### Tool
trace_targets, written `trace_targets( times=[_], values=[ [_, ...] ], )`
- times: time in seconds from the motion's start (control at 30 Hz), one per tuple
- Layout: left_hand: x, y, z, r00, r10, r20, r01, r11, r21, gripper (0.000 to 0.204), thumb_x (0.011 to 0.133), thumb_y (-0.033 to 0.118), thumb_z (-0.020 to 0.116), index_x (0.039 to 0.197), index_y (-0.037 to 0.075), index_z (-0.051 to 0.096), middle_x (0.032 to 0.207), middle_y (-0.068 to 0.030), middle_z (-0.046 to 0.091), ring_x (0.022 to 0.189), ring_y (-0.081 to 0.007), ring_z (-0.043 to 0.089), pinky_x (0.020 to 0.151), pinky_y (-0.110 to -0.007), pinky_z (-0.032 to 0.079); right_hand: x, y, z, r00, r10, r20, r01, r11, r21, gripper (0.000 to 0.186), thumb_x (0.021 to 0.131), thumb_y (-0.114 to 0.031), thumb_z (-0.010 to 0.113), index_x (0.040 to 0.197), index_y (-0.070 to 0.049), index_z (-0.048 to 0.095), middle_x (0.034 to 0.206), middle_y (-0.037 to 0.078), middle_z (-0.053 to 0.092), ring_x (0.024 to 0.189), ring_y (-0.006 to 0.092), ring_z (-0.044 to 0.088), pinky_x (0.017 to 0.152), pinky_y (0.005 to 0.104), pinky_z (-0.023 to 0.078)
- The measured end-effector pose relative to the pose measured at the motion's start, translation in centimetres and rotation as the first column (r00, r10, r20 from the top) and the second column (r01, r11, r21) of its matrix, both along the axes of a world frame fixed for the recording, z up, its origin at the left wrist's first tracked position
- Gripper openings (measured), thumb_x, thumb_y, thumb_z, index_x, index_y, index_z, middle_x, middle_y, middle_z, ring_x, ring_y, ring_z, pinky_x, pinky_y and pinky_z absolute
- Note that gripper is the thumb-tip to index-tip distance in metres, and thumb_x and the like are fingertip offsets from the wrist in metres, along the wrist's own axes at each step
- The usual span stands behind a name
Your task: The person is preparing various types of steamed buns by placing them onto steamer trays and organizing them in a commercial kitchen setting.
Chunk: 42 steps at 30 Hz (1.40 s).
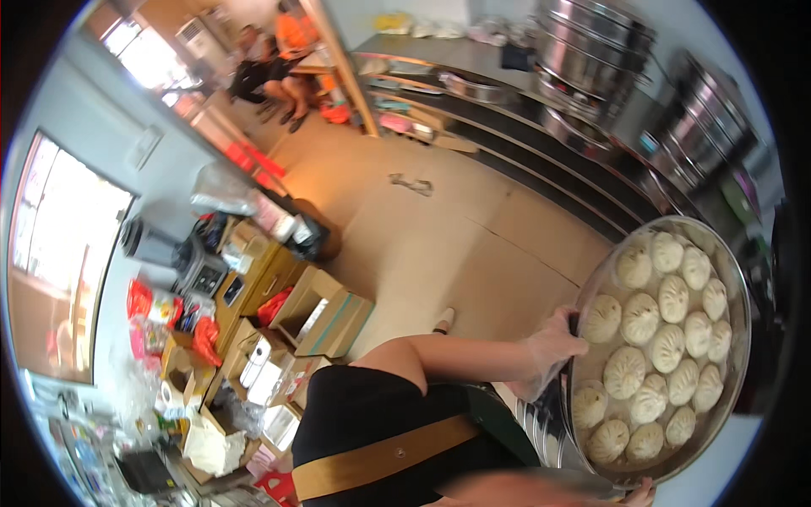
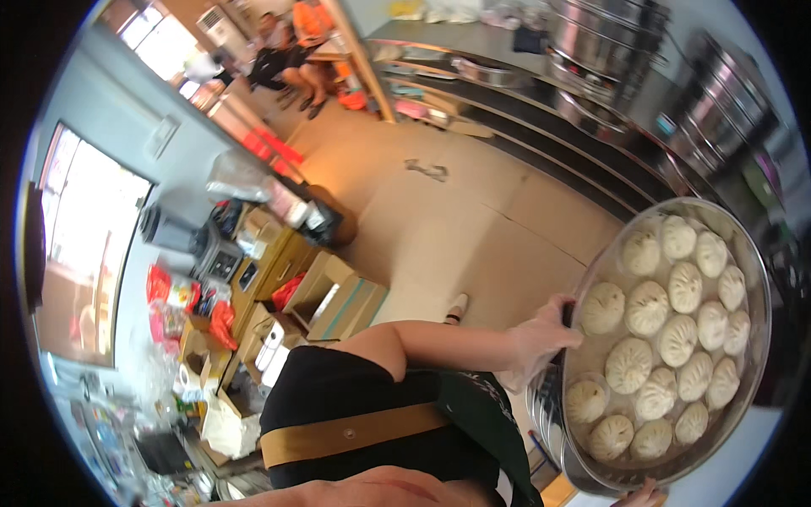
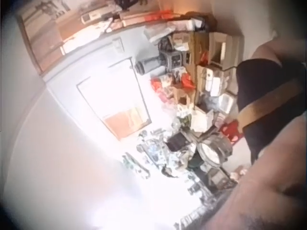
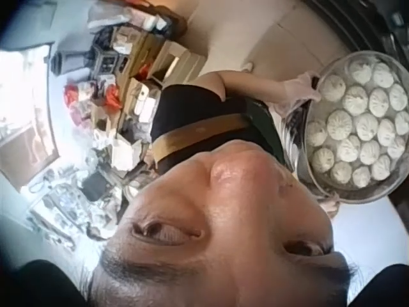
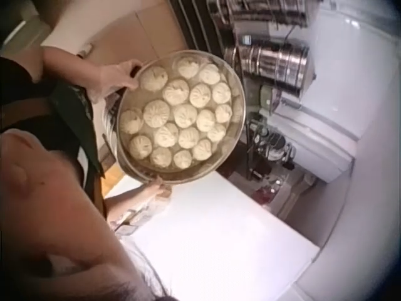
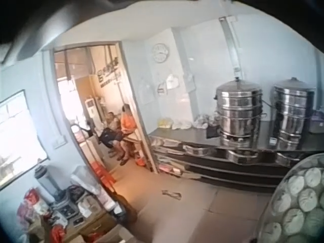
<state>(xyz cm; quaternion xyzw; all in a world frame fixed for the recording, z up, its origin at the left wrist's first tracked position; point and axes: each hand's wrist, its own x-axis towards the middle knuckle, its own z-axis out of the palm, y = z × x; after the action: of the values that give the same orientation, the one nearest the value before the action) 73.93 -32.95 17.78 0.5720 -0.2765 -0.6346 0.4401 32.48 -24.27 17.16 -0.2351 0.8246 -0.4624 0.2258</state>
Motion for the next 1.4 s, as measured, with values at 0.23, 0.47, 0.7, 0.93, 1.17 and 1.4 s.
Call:
trace_targets(
  times=[0.23,0.47,0.7,0.93,1.17,1.4],
  values=[
    [0.3,2.0,3.7,0.994,0.106,-0.011,-0.107,0.992,-0.065,0.06,0.055,0.011,0.06,0.109,-0.001,0.038,0.089,-0.013,0.05,0.081,-0.0208,0.049,0.07,-0.031,0.041,1.4,-0.2,0.7,0.97,0.193,-0.147,-0.204,0.977,-0.068,0.05,0.07,-0.043,0.056,0.105,-0.007,0.054,0.099,0.023,0.053,0.085,0.0313,0.055,0.07,0.0398,0.045],
    [-1.3,2.0,2.2,0.988,0.147,-0.037,-0.147,0.989,-0.018,0.062,0.059,0.006,0.061,0.113,-0.001,0.032,0.091,-0.012,0.046,0.079,-0.018,0.048,0.068,-0.03,0.043,-1.1,-2.7,-2.5,0.932,0.283,0.227,-0.254,0.956,-0.149,0.053,0.066,-0.015,0.057,0.112,0.005,0.041,0.108,0.014,0.047,0.094,0.0232,0.046,0.082,0.0339,0.037],
    [-2.3,3.3,1.4,0.938,0.312,-0.148,-0.321,0.946,-0.039,0.063,0.058,0.005,0.059,0.113,-0.002,0.029,0.085,-0.0119,0.046,0.074,-0.0183,0.051,0.058,-0.032,0.046,-0.1,-5.8,-1.2,0.857,0.489,0.16,-0.467,0.87,-0.16,0.033,0.065,-0.009,0.049,0.095,0.005,0.051,0.088,0.01,0.055,0.078,0.018,0.05,0.071,0.0265,0.039],
    [-4.4,6.2,1.6,0.891,0.39,-0.233,-0.407,0.913,-0.03,0.053,0.06,-0.002,0.057,0.106,-0.001,0.03,0.094,-0.0151,0.047,0.082,-0.0234,0.051,0.073,-0.034,0.046,0.9,-9.0,-1.7,0.827,0.551,0.111,-0.53,0.83,-0.17,0.021,0.064,-0.011,0.048,0.076,0.006,0.053,0.069,0.009,0.055,0.06,0.0158,0.051,0.054,0.028,0.04],
    [-6.6,9.0,1.9,0.847,0.466,-0.257,-0.505,0.855,-0.116,0.051,0.058,-0.002,0.057,0.102,-0.003,0.03,0.089,-0.0167,0.047,0.071,-0.0241,0.054,0.062,-0.033,0.049,1.8,-12.1,0.4,0.699,0.708,0.104,-0.674,0.7,-0.236,0.026,0.065,-0.012,0.046,0.082,0.006,0.054,0.068,0.009,0.055,0.054,0.0162,0.052,0.046,0.0274,0.041],
    [-7.2,8.6,1.3,0.854,0.464,-0.235,-0.513,0.825,-0.237,0.026,0.059,-0.003,0.052,0.085,-0.003,0.047,0.076,-0.0142,0.055,0.064,-0.0249,0.057,0.059,-0.035,0.051,1.6,-14.0,-1.4,0.713,0.694,-0.097,-0.696,0.684,-0.219,0.028,0.064,-0.016,0.046,0.081,0.005,0.055,0.074,0.017,0.057,0.065,0.0263,0.055,0.058,0.0329,0.042]
  ],
)
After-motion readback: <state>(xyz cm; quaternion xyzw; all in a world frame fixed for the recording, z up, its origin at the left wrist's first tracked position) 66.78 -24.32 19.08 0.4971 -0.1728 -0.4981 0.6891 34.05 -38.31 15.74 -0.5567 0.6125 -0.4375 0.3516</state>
